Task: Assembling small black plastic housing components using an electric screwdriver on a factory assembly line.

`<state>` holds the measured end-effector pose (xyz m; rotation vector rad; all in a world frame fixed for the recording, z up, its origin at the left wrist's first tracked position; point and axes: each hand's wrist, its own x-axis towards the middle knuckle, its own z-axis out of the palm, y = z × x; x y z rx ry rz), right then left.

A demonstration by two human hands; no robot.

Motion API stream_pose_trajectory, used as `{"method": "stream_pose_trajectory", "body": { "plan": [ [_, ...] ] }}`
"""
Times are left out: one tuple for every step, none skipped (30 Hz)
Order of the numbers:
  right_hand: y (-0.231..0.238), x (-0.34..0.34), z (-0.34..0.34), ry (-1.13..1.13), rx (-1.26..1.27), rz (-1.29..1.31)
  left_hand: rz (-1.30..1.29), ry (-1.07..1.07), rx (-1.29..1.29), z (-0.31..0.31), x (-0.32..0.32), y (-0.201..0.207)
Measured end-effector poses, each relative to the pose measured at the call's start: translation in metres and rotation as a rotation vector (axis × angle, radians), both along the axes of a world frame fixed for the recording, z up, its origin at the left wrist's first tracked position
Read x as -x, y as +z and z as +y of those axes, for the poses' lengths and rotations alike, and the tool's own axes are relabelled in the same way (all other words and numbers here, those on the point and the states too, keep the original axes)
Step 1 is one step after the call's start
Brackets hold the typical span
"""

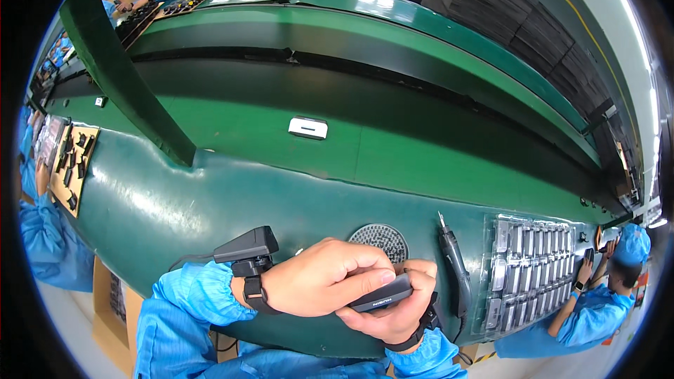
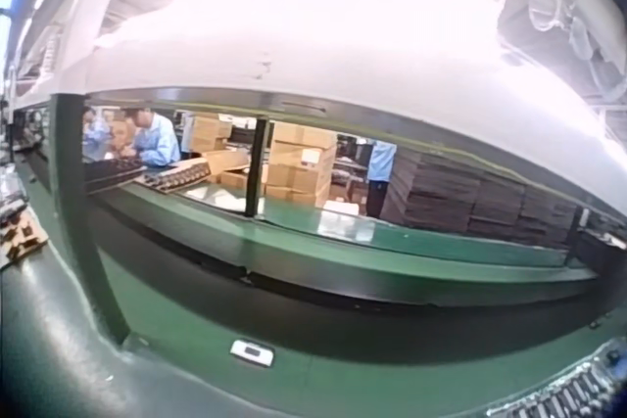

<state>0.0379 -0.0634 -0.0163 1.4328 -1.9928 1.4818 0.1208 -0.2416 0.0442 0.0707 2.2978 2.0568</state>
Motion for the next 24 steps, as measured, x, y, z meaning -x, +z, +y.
{"method": "stream_pose_trajectory", "body": {
  "plan": [
    [0.0,0.0,0.0,0.002,-0.001,0.0,0.01,-0.001,0.011,0.0,0.0,0.001],
    [-0.001,-0.001,0.0,-0.004,0.001,-0.006,0.009,0.002,0.01,0.0,-0.001,0.001],
    [-0.002,-0.001,0.0,-0.009,0.002,-0.011,0.021,0.001,0.016,0.0,-0.001,0.001],
    [-0.002,-0.002,-0.001,-0.005,0.001,-0.013,0.032,0.0,0.023,-0.001,-0.001,0.001],
    [-0.002,-0.002,-0.001,-0.011,0.002,-0.012,0.032,0.004,0.021,-0.001,-0.001,0.002],
    [-0.002,-0.002,-0.001,-0.016,0.003,-0.012,0.04,-0.004,0.026,-0.001,0.0,0.002],
    [-0.002,-0.003,-0.001,-0.011,0.002,-0.012,0.047,-0.013,0.032,-0.002,0.0,0.002],
    [-0.004,-0.002,0.001,0.002,0.008,-0.03,0.048,-0.007,0.03,-0.002,0.001,0.001],
    [-0.005,-0.001,0.003,0.016,0.015,-0.047,0.059,-0.016,0.029,-0.003,0.001,0.001],
    [-0.006,0.0,0.004,0.021,0.014,-0.046,0.07,-0.026,0.029,-0.004,0.001,0.001],
    [-0.008,0.001,0.005,0.032,0.003,-0.04,0.07,-0.02,0.028,-0.005,0.001,0.001],
    [-0.009,0.001,0.005,0.043,-0.007,-0.033,0.071,-0.019,0.041,-0.006,0.0,0.002],
    [-0.01,-0.001,0.006,0.049,-0.008,-0.033,0.072,-0.019,0.054,-0.008,0.0,0.003],
    [-0.012,-0.004,0.008,0.048,0.0,-0.087,0.073,-0.014,0.052,-0.009,0.0,0.004],
    [-0.013,-0.005,0.008,0.046,0.007,-0.141,0.051,-0.033,0.051,-0.01,0.001,0.006],
    [-0.013,-0.006,0.009,0.05,0.005,-0.139,0.03,-0.052,0.05,-0.012,0.001,0.006],
    [-0.013,-0.006,0.009,0.083,0.045,-0.19,0.031,-0.051,0.048,-0.014,0.001,0.007],
    [-0.012,-0.006,0.009,0.115,0.086,-0.241,0.035,-0.071,0.049,-0.016,0.001,0.007],
    [-0.012,-0.007,0.01,0.146,0.126,-0.292,0.04,-0.092,0.049,-0.017,0.0,0.006],
    [-0.011,-0.007,0.01,0.147,0.124,-0.289,0.043,-0.091,0.047,-0.018,0.0,0.005],
    [-0.011,-0.008,0.011,0.167,0.127,-0.33,0.061,-0.106,0.046,-0.019,0.0,0.004],
    [-0.011,-0.009,0.011,0.187,0.129,-0.37,0.08,-0.121,0.044,-0.02,0.0,0.003],
    [-0.012,-0.009,0.012,0.187,0.126,-0.368,0.083,-0.12,0.042,-0.02,0.0,0.003],
    [-0.013,-0.01,0.011,0.212,0.17,-0.395,0.088,-0.133,0.042,-0.02,0.0,0.003]
  ]
}}
